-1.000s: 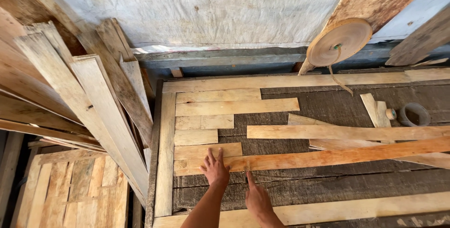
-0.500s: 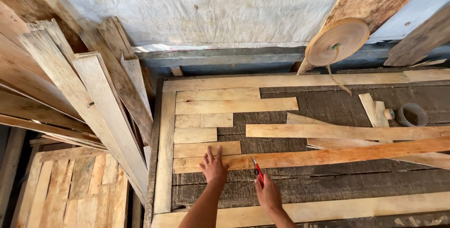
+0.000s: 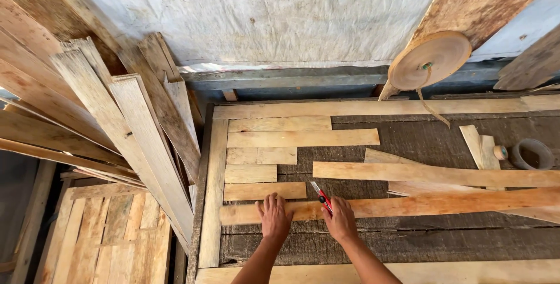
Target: Measuring and cutting thin wood strips to fit into a wooden frame for a panel.
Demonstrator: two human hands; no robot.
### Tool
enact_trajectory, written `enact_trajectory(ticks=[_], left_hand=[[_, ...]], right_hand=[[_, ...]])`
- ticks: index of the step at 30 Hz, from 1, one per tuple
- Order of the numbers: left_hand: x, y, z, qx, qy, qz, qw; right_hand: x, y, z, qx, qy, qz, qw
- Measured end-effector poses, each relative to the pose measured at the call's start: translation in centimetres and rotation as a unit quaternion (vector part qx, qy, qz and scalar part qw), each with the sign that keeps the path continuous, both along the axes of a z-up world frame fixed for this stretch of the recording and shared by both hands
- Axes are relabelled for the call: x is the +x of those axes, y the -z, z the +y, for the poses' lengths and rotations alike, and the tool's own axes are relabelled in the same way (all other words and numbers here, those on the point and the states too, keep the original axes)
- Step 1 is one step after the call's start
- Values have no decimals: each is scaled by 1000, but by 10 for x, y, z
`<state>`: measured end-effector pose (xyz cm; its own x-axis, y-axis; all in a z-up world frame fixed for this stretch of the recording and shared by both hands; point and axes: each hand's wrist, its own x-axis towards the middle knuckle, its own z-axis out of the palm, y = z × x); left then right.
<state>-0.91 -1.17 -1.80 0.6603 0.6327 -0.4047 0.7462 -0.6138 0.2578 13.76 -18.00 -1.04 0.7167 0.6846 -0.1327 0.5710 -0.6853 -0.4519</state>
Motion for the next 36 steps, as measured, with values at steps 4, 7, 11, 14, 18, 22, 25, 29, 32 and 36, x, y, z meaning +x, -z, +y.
enact_trajectory(ticks=[4,7,11,14,18,22,25,29,32,36], left_hand=[[5,-37,4,9,-29,-51,998],[3,-34,6,3,-26,-58,998],[8,-25,4,-21,-2,-49,999],[16,-29,2,-40,35,-17,998],[20,-39,4,-50,71,26,996],[24,-53,8,-53,86,23,995],[25,-48,8,-51,78,9,996],[24,-37,7,-57,61,-31,996],[24,-37,12,-64,71,-62,993],[21,-30,22,-93,105,-64,988]], right_hand=[[13,10,11,22,-34,-91,995],[17,7,14,-60,-6,17,998],[28,26,14,-26,-35,-5,999],[32,23,18,-48,-25,33,998],[30,-6,21,-91,-13,55,994],[32,8,17,-30,4,74,997],[35,3,19,-44,33,120,991],[42,5,16,2,36,131,991],[44,-4,16,15,25,122,992],[36,-29,20,-42,15,122,992]])
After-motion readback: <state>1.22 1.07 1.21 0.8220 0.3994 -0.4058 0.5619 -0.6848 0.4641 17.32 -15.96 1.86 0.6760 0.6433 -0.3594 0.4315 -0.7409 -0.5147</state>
